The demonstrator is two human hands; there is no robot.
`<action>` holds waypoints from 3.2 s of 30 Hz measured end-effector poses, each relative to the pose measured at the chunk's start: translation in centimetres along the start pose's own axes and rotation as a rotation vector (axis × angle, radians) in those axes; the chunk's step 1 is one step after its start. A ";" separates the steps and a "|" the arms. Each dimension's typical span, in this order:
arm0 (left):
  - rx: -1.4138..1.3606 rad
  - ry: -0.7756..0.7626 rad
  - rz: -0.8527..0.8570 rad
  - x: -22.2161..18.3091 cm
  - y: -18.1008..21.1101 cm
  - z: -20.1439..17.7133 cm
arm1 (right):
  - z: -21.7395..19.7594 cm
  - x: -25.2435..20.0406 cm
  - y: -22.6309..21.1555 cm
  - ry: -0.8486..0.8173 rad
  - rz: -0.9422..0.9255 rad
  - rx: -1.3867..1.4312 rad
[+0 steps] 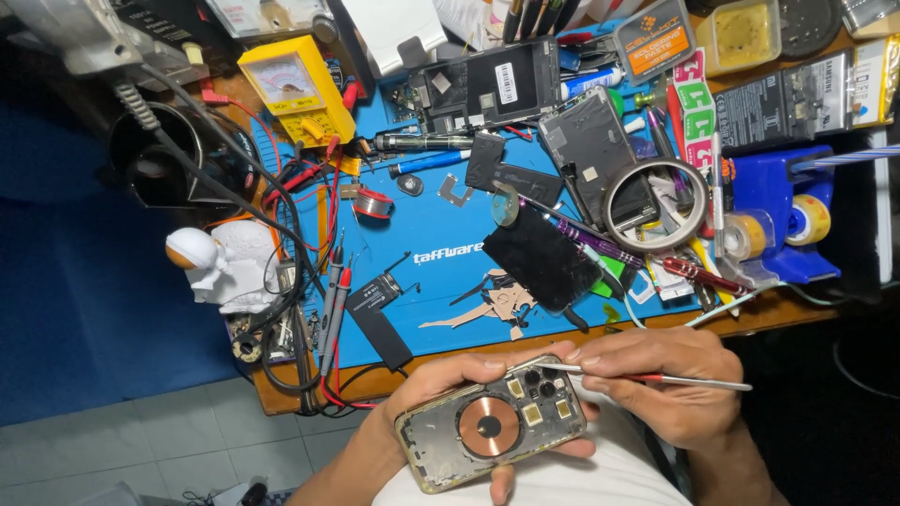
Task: Disassembling internal components of a smartphone using a prying tool on a repair bench.
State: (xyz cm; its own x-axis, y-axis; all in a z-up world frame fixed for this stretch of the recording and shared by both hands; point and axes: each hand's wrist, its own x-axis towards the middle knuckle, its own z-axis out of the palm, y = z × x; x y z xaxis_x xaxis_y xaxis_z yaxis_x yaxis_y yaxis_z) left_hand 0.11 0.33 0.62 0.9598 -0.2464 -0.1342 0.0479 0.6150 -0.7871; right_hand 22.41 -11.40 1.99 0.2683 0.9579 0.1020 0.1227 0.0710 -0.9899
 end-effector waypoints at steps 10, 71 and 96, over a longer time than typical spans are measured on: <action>-0.008 -0.001 -0.009 0.0 -0.3 0.6 | -0.1 0.2 -0.5 0.033 0.028 0.031; 0.221 -0.002 0.304 -0.9 -0.6 -0.4 | 1.8 3.1 2.4 -0.204 -0.156 -0.282; 0.439 0.159 0.044 -3.2 -0.4 -3.2 | 1.8 2.8 -0.9 -0.520 0.292 -0.046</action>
State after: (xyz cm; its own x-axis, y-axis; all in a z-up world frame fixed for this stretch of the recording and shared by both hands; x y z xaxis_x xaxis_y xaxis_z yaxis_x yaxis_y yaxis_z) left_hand -3.82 -1.51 -0.59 0.9109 -0.3038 -0.2792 0.1535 0.8776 -0.4542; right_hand 21.29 -8.31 3.00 -0.2045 0.9472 -0.2471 0.1586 -0.2170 -0.9632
